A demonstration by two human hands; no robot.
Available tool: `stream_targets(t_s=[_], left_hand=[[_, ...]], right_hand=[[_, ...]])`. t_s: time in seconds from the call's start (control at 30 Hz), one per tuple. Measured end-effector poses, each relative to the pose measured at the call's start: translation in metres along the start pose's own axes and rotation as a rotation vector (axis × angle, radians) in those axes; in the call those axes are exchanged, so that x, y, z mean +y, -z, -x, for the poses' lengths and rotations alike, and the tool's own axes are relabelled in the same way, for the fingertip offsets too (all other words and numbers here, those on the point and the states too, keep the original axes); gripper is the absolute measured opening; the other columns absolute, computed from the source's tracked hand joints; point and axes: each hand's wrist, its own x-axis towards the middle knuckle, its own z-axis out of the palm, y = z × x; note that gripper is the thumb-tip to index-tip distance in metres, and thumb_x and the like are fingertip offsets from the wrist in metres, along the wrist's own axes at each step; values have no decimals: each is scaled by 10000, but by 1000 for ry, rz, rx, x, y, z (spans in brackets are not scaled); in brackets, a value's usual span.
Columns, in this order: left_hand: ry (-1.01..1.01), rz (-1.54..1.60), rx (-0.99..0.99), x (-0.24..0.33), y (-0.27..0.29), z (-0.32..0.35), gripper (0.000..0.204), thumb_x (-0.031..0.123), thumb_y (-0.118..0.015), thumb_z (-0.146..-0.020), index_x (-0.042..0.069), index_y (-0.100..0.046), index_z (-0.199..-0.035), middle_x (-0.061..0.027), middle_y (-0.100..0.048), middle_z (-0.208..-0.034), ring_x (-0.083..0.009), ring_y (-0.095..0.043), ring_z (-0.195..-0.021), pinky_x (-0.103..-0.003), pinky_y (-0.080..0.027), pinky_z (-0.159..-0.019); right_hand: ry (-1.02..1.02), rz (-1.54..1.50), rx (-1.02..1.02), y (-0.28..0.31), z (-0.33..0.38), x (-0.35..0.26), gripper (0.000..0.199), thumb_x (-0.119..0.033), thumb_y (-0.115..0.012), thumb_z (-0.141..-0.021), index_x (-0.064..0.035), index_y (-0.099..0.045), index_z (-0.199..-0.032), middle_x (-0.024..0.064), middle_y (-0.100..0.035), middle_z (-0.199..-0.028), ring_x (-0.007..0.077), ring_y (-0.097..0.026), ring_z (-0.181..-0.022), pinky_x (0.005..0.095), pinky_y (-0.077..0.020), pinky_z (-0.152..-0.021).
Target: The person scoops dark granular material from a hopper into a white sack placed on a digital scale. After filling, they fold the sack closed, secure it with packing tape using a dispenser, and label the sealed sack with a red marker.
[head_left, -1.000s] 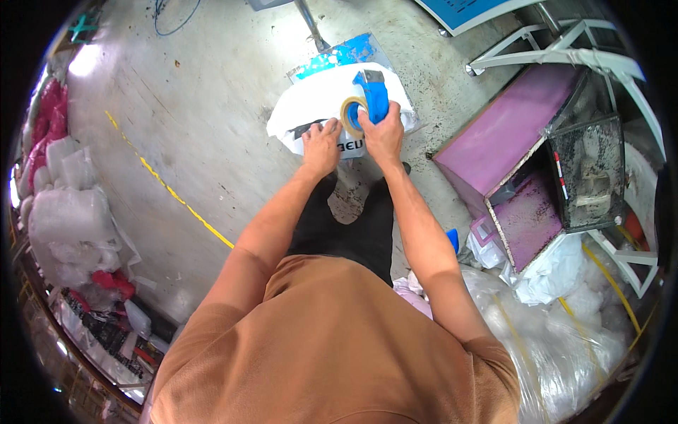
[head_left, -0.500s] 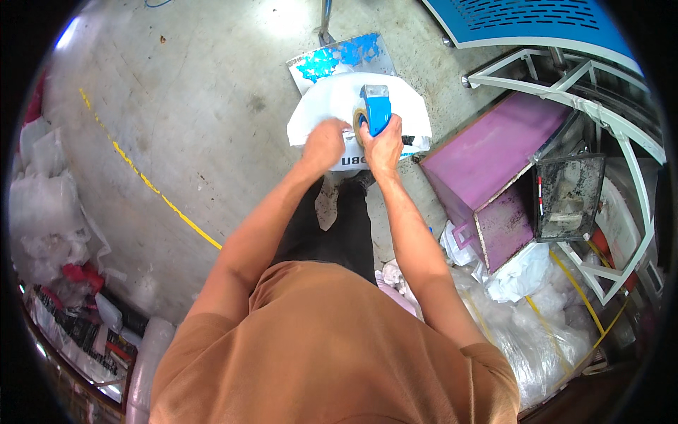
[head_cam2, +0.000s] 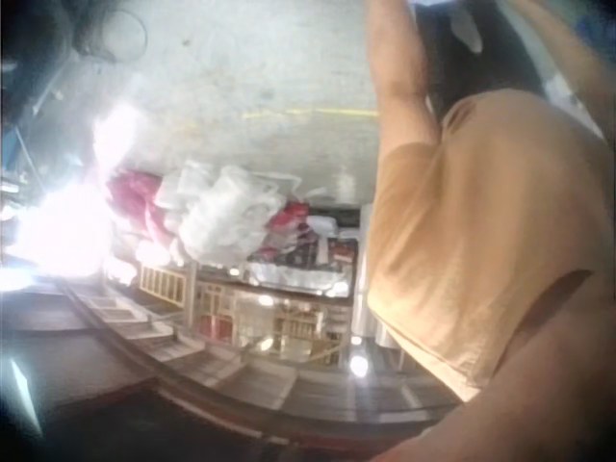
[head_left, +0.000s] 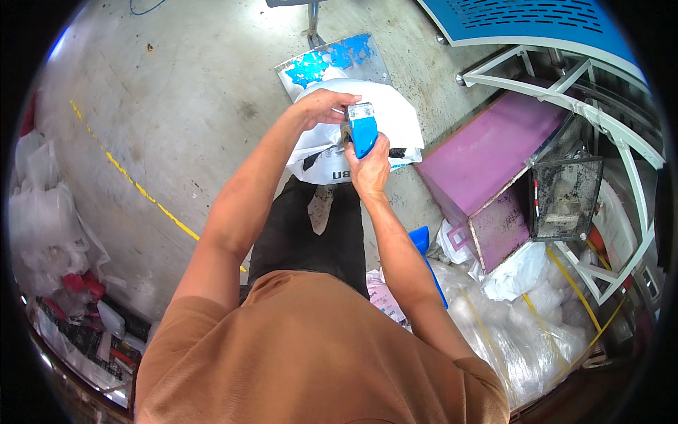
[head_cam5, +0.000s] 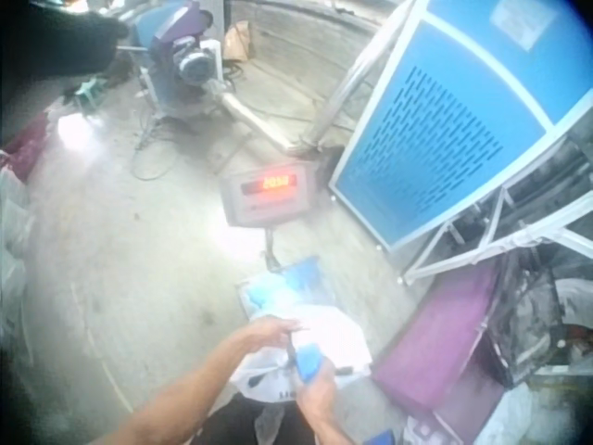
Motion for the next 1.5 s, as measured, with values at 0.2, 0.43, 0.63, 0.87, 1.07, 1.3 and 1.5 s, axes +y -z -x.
stream_targets(t_s=[0.2, 0.43, 0.63, 0.87, 1.07, 1.3, 1.5], left_hand=[[-129, -242, 255, -3, 10, -24, 255, 248, -818, -869, 44, -805, -1021, -80, -760, -942, -207, -695, -899, -381, -547, -841], [-301, -639, 609, 28, 51, -77, 254, 324, -796, -848, 128, -834, -1006, -85, -798, -999, -217, -743, -930, -376, -563, -856], [-168, -1043, 792, -24, 67, -110, 601, 319, -805, -828, 175, -594, -1372, -171, -600, -1349, -332, -596, -1254, -481, -502, -1024], [-299, -1288, 494, -51, 11, 2, 1103, 404, -856, -694, 24, -323, -1582, -222, -264, -1671, -415, -285, -1529, -586, -288, -1216], [-339, -1415, 535, -91, -39, 49, 1350, 610, -900, -612, 21, -223, -1621, -183, -247, -1685, -392, -185, -1570, -639, -170, -1240], [-354, -1448, 581, -108, -42, 40, 1283, 591, -872, -675, 21, -223, -1624, -177, -230, -1693, -397, -166, -1574, -643, -151, -1240], [-341, -1467, 607, -112, -48, 37, 1219, 585, -837, -730, 3, -239, -1618, -186, -232, -1693, -415, -166, -1571, -653, -160, -1231]], right_hand=[[103, 45, 27, -7, -3, 9, 712, -271, -802, -821, -39, -452, -1396, 222, -584, -1158, 459, -646, -968, 557, -529, -811], [140, 86, -77, 3, -14, -6, 746, -227, -777, -855, -202, -472, -1535, 187, -568, -1004, 404, -661, -889, 506, -562, -748], [105, 198, -163, -3, -40, -25, 614, -265, -754, -860, -244, -594, -1453, 188, -571, -966, 429, -676, -812, 515, -566, -743], [73, 243, -263, 4, -55, -30, 584, -329, -699, -860, -174, -617, -1417, 242, -621, -1039, 456, -701, -880, 538, -571, -783], [75, 226, -309, 10, -50, -37, 601, -329, -673, -859, -159, -615, -1432, 283, -636, -1080, 466, -703, -936, 524, -569, -837], [75, 243, -307, 8, -42, -31, 598, -332, -653, -872, -165, -606, -1443, 287, -638, -1108, 469, -699, -958, 523, -568, -858], [88, 215, -299, 8, -37, -23, 590, -328, -695, -859, -163, -597, -1417, 266, -623, -1099, 466, -699, -962, 533, -572, -839]])
